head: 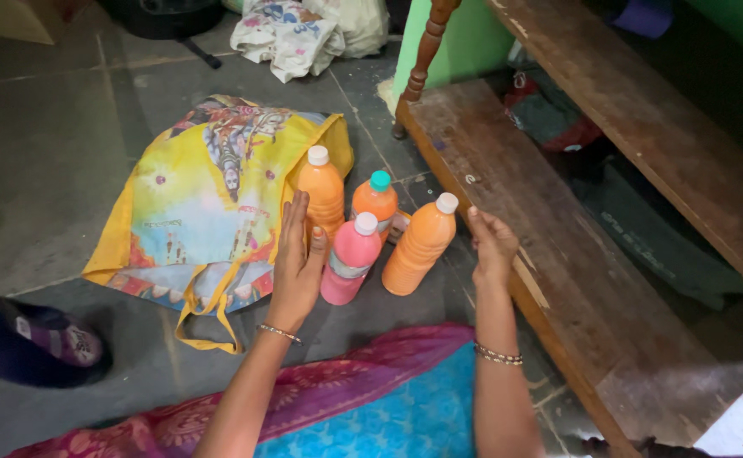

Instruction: The person sits on the floor and unpacks several plastic bottles of various colors from a yellow tote bag. They remove each bottle one by one, briefly inspect it, and place it on the floor next to the others.

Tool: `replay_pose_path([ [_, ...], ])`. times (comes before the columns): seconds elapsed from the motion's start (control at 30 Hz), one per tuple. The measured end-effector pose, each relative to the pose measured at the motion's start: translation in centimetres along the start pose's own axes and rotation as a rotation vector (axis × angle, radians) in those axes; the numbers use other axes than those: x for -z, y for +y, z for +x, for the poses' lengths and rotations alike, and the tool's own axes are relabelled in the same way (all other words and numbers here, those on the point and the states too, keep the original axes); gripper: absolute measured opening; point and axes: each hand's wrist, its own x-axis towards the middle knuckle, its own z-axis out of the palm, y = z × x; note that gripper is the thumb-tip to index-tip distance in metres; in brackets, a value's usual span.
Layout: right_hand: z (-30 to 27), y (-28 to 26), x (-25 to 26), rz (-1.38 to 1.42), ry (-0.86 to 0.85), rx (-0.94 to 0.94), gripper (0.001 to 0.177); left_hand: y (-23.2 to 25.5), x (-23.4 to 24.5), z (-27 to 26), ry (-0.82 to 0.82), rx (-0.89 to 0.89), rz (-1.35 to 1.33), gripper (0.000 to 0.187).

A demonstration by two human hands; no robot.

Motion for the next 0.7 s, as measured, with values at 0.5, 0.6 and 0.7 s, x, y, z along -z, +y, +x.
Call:
replay_pose_path([
  [0.5,-11.9,-13.4,-8.6,0.028,-0.293,0.507,0.007,0.1,3.9,-0.1,-0.004,-0.163,0.282,0.075],
  [0.6,-14.1,-14.0,-11.3,0.018,-0.392,0.404,0.006,-0.3,5.1,-0.2,0.000,-0.127,0.325,0.077],
  [0.7,-15.4,-13.8,-13.7,-0.052,-0.502,0.474,0.008,-1.3,6.8,-0.9,0.019,-0.113,0.325,0.077],
])
